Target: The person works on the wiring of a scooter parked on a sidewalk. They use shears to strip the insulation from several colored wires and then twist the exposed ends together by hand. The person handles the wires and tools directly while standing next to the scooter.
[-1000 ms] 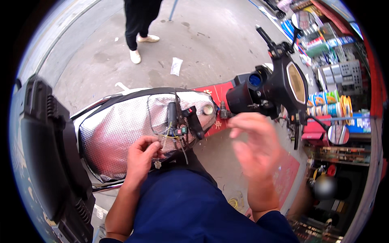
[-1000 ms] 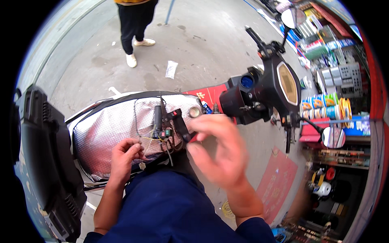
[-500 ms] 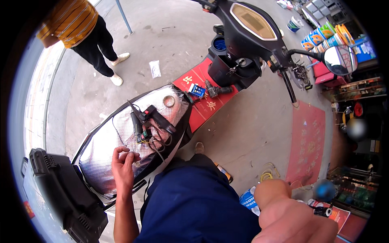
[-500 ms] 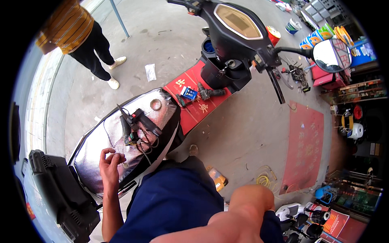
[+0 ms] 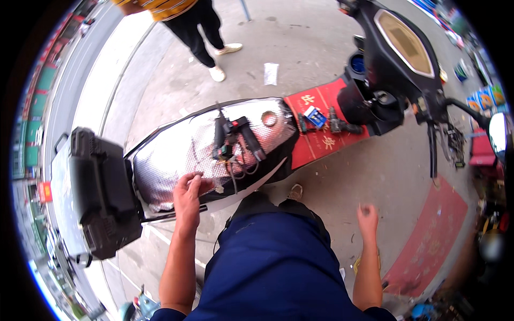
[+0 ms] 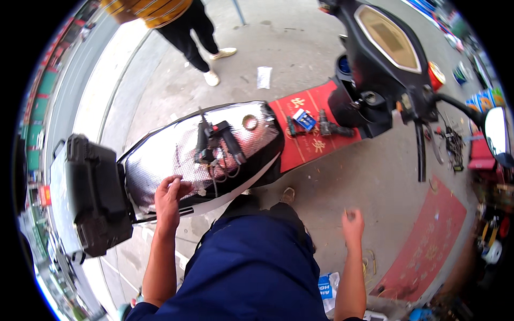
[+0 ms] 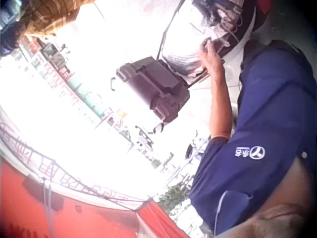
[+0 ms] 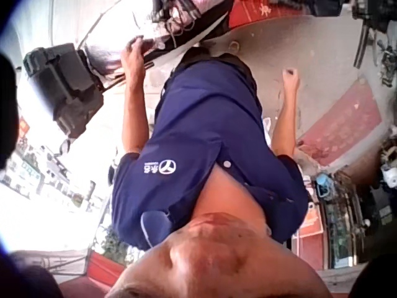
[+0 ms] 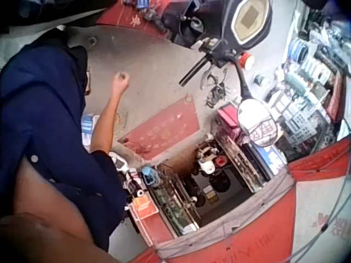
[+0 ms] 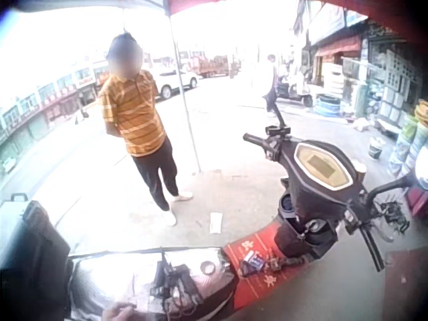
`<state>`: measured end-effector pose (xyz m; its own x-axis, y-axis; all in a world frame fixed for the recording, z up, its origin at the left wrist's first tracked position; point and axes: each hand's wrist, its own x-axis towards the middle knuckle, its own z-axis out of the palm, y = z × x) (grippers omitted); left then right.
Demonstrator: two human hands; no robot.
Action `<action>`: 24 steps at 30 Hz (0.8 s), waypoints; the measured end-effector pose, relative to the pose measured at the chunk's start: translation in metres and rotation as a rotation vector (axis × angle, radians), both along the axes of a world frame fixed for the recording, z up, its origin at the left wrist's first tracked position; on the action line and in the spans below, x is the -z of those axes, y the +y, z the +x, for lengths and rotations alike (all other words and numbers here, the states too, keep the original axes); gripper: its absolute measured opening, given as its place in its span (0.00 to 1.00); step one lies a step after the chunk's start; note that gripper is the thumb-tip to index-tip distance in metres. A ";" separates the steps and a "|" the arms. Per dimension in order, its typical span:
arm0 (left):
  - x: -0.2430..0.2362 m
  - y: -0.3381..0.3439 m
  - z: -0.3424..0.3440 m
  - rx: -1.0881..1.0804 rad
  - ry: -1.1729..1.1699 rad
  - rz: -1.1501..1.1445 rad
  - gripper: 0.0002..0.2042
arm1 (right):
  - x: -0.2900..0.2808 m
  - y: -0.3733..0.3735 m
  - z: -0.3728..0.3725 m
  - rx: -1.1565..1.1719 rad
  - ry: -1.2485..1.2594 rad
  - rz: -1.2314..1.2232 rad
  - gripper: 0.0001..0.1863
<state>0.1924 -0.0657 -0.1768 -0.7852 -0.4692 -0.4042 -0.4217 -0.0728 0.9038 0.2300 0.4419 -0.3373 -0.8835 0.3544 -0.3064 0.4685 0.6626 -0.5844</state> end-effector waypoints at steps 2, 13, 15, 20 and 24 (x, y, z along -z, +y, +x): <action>0.000 0.003 0.003 -0.044 0.037 0.052 0.12 | 0.078 0.065 0.070 -0.008 -0.350 0.161 0.18; 0.002 -0.017 -0.004 -0.116 0.115 0.397 0.08 | -0.011 -0.103 -0.061 -0.480 -0.071 -0.006 0.14; 0.002 -0.022 -0.008 -0.100 0.128 0.451 0.07 | -0.082 -0.205 -0.101 -0.505 0.042 -0.343 0.12; 0.005 -0.037 -0.010 -0.093 0.175 0.627 0.06 | -0.170 -0.370 -0.130 -0.711 -0.035 -0.698 0.14; 0.021 -0.058 -0.011 -0.046 0.227 0.836 0.05 | -0.154 -0.418 -0.131 -0.659 -0.128 -0.656 0.16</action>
<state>0.1817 -0.1238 -0.1977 -0.8761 -0.1210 -0.4666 -0.2183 -0.7634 0.6079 0.0990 0.0238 -0.1833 -0.7905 -0.4835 -0.3760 0.2023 0.3734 -0.9054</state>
